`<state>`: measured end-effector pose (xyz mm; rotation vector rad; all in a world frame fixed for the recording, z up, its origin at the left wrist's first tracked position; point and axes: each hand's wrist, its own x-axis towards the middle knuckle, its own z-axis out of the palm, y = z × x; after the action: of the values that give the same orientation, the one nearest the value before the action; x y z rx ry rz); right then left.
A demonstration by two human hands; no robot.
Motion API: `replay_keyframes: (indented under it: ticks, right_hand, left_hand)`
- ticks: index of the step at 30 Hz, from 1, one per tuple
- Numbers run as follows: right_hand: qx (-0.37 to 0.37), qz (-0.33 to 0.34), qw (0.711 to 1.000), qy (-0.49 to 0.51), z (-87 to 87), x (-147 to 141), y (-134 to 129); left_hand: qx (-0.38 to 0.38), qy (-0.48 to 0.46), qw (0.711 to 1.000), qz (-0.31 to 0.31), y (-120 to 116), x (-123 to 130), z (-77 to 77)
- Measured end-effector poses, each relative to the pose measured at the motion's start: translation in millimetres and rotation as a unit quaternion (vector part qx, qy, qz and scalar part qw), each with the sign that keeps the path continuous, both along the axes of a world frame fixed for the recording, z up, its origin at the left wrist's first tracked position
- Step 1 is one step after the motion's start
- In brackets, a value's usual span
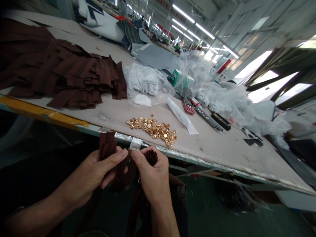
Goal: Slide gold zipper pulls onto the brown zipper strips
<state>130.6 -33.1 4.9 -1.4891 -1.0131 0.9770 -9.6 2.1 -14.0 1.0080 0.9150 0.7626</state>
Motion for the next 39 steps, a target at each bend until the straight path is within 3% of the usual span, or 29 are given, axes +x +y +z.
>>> replay_keyframes:
  ticks: [4,7,10,13,16,21,23,25,28,31,35,39]
  right_hand:
    - [0.032,-0.024,0.986,-0.163,9.4,-6,4]
    - [0.069,-0.066,0.943,-0.319,17.6,-10,15]
    - [0.098,-0.11,0.907,-0.394,26.2,-8,32]
    - [0.113,-0.09,0.925,-0.351,31.7,-4,42]
    - [0.126,-0.003,0.962,-0.242,32.8,-1,40]
    - [0.082,0.102,0.982,-0.133,33.7,0,25]
    - [0.057,0.1,0.987,-0.116,36.5,0,24]
    - [0.052,0.06,0.983,-0.166,40.6,-2,28]
    - [0.051,0.016,0.942,-0.33,46.2,-6,42]
    - [0.023,0.04,0.884,-0.465,47.3,-13,60]
    - [-0.013,0.062,0.842,-0.536,45.4,-20,77]
    - [-0.003,0.078,0.829,-0.554,49.6,-19,77]
  left_hand:
    - [0.014,0.015,1.0,-0.003,1,-1,-2.0]
    - [0.002,-0.003,1.0,-0.002,3,0,0.5]
    - [-0.015,-0.015,1.0,-0.004,5,3,5.5]
    - [-0.053,-0.031,0.998,0.01,7,8,8.2]
    - [-0.108,-0.068,0.992,0.021,7,11,7.6]
    - [-0.118,-0.103,0.988,-0.014,-1,10,6.7]
    - [-0.105,-0.087,0.99,-0.044,-5,6,6.3]
    - [-0.095,-0.068,0.992,-0.054,-6,2,5.1]
    - [-0.097,-0.078,0.992,-0.027,-4,-2,1.8]
    - [-0.118,-0.096,0.988,-0.006,-1,-5,-1.3]
    - [-0.138,-0.11,0.984,-0.011,-2,-10,-0.8]
    - [-0.138,-0.109,0.984,-0.018,-3,-13,0.7]
